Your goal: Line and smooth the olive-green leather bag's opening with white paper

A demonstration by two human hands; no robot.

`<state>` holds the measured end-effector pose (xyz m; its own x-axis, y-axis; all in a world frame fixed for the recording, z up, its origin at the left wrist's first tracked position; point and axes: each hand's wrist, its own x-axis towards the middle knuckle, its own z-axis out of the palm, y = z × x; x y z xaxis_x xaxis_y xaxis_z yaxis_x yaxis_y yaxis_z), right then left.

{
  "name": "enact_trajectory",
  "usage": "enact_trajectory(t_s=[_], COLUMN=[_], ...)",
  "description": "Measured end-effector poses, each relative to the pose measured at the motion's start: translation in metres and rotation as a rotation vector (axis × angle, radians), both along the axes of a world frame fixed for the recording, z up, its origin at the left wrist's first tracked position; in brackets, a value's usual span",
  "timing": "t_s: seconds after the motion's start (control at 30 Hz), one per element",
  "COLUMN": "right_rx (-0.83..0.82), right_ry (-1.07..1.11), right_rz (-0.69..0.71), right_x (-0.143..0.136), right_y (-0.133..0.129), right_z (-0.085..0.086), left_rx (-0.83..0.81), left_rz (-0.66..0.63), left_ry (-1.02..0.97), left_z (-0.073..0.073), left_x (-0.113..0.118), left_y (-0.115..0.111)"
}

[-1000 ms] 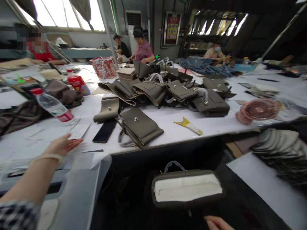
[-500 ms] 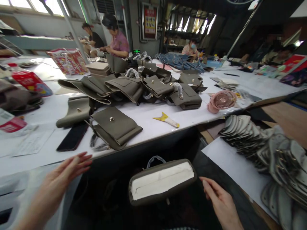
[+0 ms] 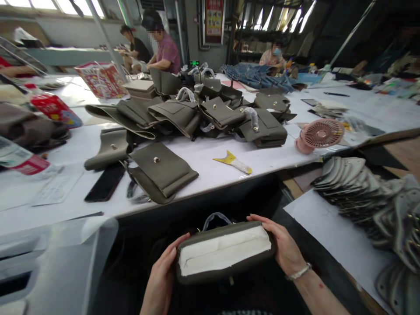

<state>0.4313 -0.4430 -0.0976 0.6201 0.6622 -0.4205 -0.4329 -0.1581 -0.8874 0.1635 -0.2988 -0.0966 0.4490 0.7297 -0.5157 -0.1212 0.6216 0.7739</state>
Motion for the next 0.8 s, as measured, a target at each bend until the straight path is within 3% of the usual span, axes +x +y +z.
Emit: enact_trajectory(t_s=[0.3,0.6,0.8], right_rx=[0.011,-0.065,-0.056], right_ry=[-0.006,-0.231,-0.130], right_rz=[0.068,0.052,0.213], right_x=[0.002,-0.004,0.011], right_y=[-0.003,0.000,-0.007], right_z=[0.002,-0.005,0.003], left_rx=[0.020,0.083,0.092], left_rz=[-0.027,0.003,-0.011], left_ry=[0.065,0.150,0.044], left_z=[-0.007,-0.009,-0.013], left_x=[0.000,0.004,0.000], left_y=[0.000,-0.006,-0.005])
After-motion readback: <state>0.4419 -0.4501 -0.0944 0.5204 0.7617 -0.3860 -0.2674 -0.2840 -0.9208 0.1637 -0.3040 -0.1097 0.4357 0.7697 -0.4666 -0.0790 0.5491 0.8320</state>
